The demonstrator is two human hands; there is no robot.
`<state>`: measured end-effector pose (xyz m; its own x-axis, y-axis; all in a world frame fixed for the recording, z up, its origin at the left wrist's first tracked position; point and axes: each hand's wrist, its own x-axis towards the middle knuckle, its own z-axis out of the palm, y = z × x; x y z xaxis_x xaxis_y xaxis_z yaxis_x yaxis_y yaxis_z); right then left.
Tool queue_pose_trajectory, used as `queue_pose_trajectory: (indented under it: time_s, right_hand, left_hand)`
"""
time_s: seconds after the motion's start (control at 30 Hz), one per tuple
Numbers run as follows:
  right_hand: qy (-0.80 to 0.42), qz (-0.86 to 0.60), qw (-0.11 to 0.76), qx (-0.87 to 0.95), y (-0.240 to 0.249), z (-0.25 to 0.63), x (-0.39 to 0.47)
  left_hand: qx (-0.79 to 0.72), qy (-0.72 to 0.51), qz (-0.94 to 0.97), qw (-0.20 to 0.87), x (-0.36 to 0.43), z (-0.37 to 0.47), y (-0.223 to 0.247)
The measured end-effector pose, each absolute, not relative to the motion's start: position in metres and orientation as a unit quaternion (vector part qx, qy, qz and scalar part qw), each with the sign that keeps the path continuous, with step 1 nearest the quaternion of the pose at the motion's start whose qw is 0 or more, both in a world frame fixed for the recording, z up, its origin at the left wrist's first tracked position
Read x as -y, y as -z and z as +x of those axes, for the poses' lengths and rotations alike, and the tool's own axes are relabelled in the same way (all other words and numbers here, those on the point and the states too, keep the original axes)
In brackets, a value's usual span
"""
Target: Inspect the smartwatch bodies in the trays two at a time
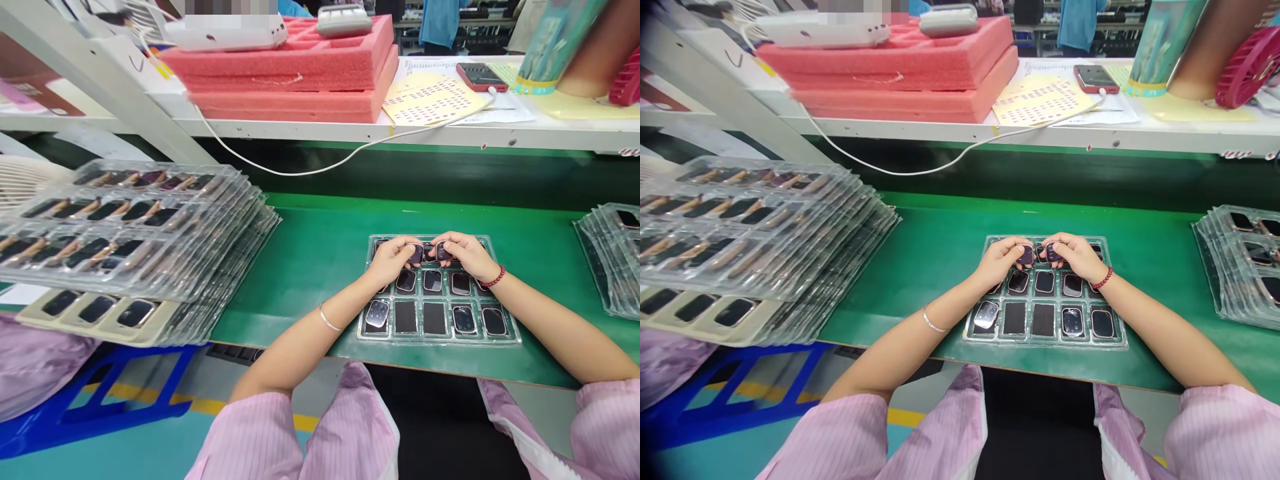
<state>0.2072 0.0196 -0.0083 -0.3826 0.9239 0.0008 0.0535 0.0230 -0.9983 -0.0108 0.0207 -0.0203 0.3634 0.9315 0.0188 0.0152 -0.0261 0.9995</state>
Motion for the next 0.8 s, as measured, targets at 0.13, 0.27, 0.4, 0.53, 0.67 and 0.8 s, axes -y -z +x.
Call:
queue_pose_trajectory:
  time_s: [0.13, 0.27, 0.4, 0.53, 0.67, 0.8]
  right_hand:
    - [-0.566, -0.393, 0.389, 0.611, 0.0086, 0.2077, -0.0198]
    - [-0.559, -0.396, 0.387, 0.617, 0.0093, 0.2065, -0.0198]
    - [-0.543, -0.413, 0.369, 0.632, 0.0092, 0.2052, -0.0190]
    - [-0.530, -0.417, 0.369, 0.639, 0.0092, 0.2043, -0.0181]
    - [-0.534, -0.416, 0.367, 0.638, 0.0090, 0.2033, -0.0179]
    - [-0.531, -0.411, 0.365, 0.645, 0.0085, 0.2031, -0.0181]
  left_hand:
    - [-0.383, -0.409, 0.601, 0.570, -0.0208, -0.0108, 0.0211]
    - [-0.391, -0.403, 0.593, 0.577, -0.0210, -0.0095, 0.0233]
    - [-0.392, -0.395, 0.607, 0.567, -0.0207, -0.0095, 0.0250]
    - [-0.379, -0.401, 0.619, 0.559, -0.0195, -0.0096, 0.0239]
    - [-0.377, -0.402, 0.623, 0.555, -0.0187, -0.0092, 0.0229]
    - [-0.369, -0.402, 0.635, 0.547, -0.0197, -0.0095, 0.0250]
